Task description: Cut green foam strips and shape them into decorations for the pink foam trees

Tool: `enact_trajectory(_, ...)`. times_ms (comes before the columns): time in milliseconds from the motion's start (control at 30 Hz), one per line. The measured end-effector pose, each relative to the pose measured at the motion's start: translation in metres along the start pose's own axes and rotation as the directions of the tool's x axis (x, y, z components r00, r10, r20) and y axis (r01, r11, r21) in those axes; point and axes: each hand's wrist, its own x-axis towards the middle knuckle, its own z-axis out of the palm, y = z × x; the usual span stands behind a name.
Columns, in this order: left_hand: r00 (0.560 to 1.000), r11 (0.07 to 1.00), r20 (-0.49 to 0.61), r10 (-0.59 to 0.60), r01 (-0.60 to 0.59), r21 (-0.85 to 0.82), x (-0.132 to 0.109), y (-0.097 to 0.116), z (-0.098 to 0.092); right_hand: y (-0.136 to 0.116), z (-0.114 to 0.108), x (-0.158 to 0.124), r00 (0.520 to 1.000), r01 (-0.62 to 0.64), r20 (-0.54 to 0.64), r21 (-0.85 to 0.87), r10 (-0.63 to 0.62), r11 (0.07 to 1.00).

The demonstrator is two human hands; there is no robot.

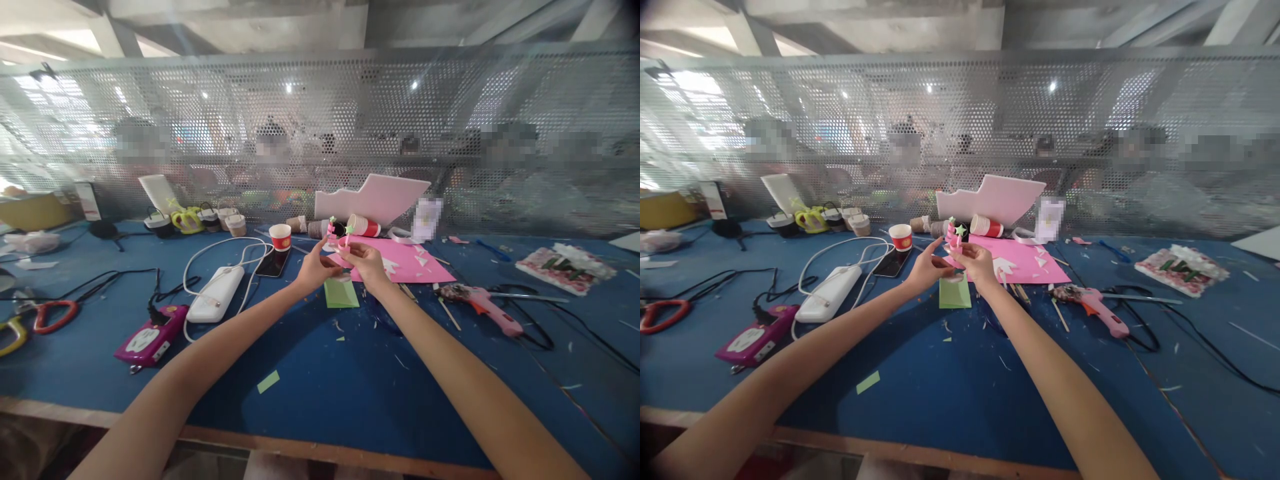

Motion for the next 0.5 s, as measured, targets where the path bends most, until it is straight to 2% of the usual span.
enact_trajectory(367, 1.0, 1.0, -0.022, 0.009, -0.009, 0.023, 0.006, -0.009, -0.003, -0.003, -0.001, 0.0, 0.993, -0.098, 0.066, 0.05, 0.095, 0.994)
enact_trajectory(433, 0.997, 0.998, -0.08, 0.017, -0.012, 0.057, 0.009, -0.009, -0.008, 0.003, -0.002, 0.0, 0.993, -0.121, 0.007, 0.059, 0.121, 0.991)
enact_trajectory(500, 0.983, 0.991, -0.178, 0.051, -0.028, 0.13, 0.013, -0.009, -0.016, 0.014, 0.0, -0.002, 0.99, -0.091, -0.102, 0.031, 0.094, 0.995)
